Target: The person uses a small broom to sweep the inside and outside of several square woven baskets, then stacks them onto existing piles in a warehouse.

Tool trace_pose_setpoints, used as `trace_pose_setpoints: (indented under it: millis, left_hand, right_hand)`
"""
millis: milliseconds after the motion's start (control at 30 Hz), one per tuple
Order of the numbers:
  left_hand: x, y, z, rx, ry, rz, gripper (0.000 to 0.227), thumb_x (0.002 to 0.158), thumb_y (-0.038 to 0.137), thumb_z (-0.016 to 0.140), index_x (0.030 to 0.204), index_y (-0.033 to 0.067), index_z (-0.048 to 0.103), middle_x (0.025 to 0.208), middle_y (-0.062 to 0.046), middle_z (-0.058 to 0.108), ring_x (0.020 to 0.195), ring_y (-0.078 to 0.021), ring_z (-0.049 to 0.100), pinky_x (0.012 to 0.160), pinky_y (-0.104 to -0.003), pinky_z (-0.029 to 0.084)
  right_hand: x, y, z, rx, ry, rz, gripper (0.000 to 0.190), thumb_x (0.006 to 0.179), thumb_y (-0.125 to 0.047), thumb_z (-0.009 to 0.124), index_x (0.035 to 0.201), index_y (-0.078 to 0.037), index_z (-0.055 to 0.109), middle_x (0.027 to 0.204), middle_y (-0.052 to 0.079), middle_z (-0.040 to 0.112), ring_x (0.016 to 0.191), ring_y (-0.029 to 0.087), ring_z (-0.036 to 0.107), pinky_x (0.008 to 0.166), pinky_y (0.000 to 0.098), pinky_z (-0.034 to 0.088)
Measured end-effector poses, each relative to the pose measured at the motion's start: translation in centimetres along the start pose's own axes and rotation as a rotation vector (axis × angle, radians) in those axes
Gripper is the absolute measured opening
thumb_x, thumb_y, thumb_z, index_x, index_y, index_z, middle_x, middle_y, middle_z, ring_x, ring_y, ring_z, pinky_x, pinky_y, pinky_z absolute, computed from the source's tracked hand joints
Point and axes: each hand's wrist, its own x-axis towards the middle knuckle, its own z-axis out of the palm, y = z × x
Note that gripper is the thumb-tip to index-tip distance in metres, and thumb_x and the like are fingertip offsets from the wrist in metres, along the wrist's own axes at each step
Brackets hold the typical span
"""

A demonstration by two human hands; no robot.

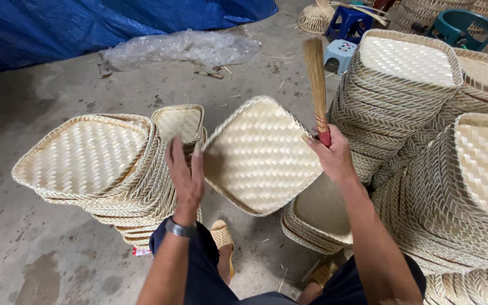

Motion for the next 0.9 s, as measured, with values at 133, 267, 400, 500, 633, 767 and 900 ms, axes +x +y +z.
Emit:
trace_pose_setpoints:
  millis: [133,267,400,500,633,767,900]
  left_hand:
    - [3.8,0.7,-0.9,-0.002,-0.487,0.100,0.077,0.104,0.058,0.038,0.155,0.0018,0.041,0.147,-0.026,0.054,0.135,-0.0392,0.055,0.111,-0.048,0.042]
    - [2.9,0.0,0.3,-0.126,-0.767,-0.086,0.062,0.101,0.054,0.041,0.143,0.0138,0.061,0.134,-0.017,0.070,0.124,-0.0299,0.066,0.107,-0.045,0.051]
    - [0.6,-1.6,2.3,-0.228,-0.627,-0.290,0.049,0.106,0.044,0.054,0.141,0.0095,0.059,0.134,-0.020,0.067,0.126,-0.0289,0.065,0.106,-0.044,0.052]
    - [0.1,-2.3,3.6,-0.419,-0.409,0.026,0.049,0.108,0.033,0.048,0.148,0.0048,0.054,0.136,-0.018,0.065,0.123,-0.0262,0.062,0.102,-0.038,0.052]
    - [-0.4,-2.8,3.8,-0.482,-0.304,-0.209,0.038,0.114,0.029,0.050,0.135,0.0009,0.065,0.096,-0.003,0.067,0.081,-0.0105,0.059,0.068,-0.026,0.052]
    - [-0.2,-3.4,5.3,-0.433,-0.104,-0.258,0.044,0.111,0.030,0.051,0.145,0.0034,0.060,0.078,0.001,0.052,0.061,-0.0075,0.040,0.051,-0.025,0.036]
    - [0.7,-3.0,4.2,-0.456,0.002,-0.253,0.052,0.107,0.030,0.052,0.151,0.0041,0.049,0.073,0.002,0.050,0.054,-0.0050,0.038,0.045,-0.024,0.033]
  right_hand:
    - [-0.3,-0.7,-0.2,-0.014,-0.139,-0.094,0.037,0.090,-0.020,0.079,0.116,0.001,0.063,0.086,-0.002,0.060,0.078,0.006,0.053,0.069,0.0245,0.048]
    - [-0.7,-1.9,0.1,-0.312,-0.149,-0.018,0.037,0.094,-0.021,0.081,0.120,0.000,0.063,0.084,0.012,0.064,0.073,0.019,0.057,0.070,0.0334,0.051]
    - [-1.9,-3.8,0.8,-0.811,0.007,-0.544,0.066,0.089,-0.018,0.076,0.146,-0.001,0.050,0.098,0.018,0.067,0.084,0.028,0.066,0.066,0.0365,0.058]
    - [-4.5,-5.1,2.0,-0.981,-0.423,-0.598,0.075,0.093,0.005,0.059,0.161,-0.020,0.036,0.103,0.017,0.066,0.070,0.021,0.066,0.050,0.0276,0.059]
    - [-4.8,-5.2,1.5,-1.202,-0.654,-0.084,0.062,0.107,0.001,0.043,0.163,-0.025,0.033,0.112,0.021,0.064,0.063,0.017,0.064,0.045,0.0244,0.052]
    - [-7.9,-5.7,3.4,-0.762,-0.860,-0.019,0.066,0.102,-0.020,0.048,0.163,-0.032,0.027,0.082,0.015,0.069,0.058,0.020,0.057,0.046,0.0312,0.050]
    - [-8.0,-4.4,2.2,-0.575,-1.050,-0.058,0.044,0.102,-0.035,0.051,0.147,-0.036,0.052,0.087,0.003,0.072,0.064,0.014,0.064,0.063,0.0339,0.052]
